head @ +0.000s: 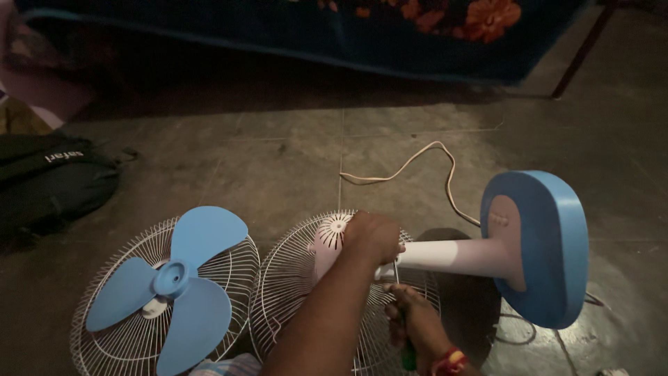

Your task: The person reassembles an electric fan by attaching the motor housing to the stand, then mounting the fan blade and securing it with a nut. The front grille is placed on the floor nearby.

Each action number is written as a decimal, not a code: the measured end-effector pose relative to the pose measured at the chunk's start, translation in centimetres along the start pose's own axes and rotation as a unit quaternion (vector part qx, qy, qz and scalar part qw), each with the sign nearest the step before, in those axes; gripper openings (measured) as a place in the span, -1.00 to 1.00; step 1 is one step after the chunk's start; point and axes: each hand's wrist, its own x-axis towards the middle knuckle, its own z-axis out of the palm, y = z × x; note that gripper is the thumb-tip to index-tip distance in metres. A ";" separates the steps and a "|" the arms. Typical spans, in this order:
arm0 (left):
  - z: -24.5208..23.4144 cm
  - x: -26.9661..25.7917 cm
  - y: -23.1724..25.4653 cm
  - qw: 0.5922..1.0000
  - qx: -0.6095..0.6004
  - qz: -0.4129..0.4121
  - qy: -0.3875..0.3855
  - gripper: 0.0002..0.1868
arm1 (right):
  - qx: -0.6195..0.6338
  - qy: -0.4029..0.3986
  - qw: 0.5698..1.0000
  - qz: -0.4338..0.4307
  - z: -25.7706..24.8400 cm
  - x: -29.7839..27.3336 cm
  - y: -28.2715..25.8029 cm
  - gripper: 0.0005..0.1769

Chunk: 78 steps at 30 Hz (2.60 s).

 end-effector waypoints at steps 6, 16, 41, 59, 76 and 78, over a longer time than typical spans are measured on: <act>-1.3 -1.2 0.3 0.999 -0.033 0.001 0.025 -0.76 | 0.104 -0.065 0.992 0.025 -1.6 2.3 0.5 -0.68; 10.7 -8.9 3.2 0.627 -0.710 -0.277 0.163 -0.63 | -0.011 0.002 0.999 -0.051 -1.5 2.9 1.8 -0.58; 20.4 -7.7 8.7 0.457 -0.853 -0.241 -0.072 -0.51 | -0.038 -0.008 0.999 0.013 -2.8 4.1 0.6 -0.53; 29.2 -7.8 8.9 0.624 -0.777 0.052 0.064 -0.59 | -0.401 0.094 0.874 -0.260 -1.9 -2.0 -1.8 -0.55; 2.9 -23.6 -7.1 0.806 -0.560 -0.187 0.040 -0.44 | -0.175 -0.036 0.923 -0.341 2.9 1.4 4.9 -0.66; 6.1 -25.0 -11.7 0.670 -0.687 -0.159 0.232 -0.61 | -0.216 -0.078 0.942 -0.244 7.2 0.3 2.6 -0.64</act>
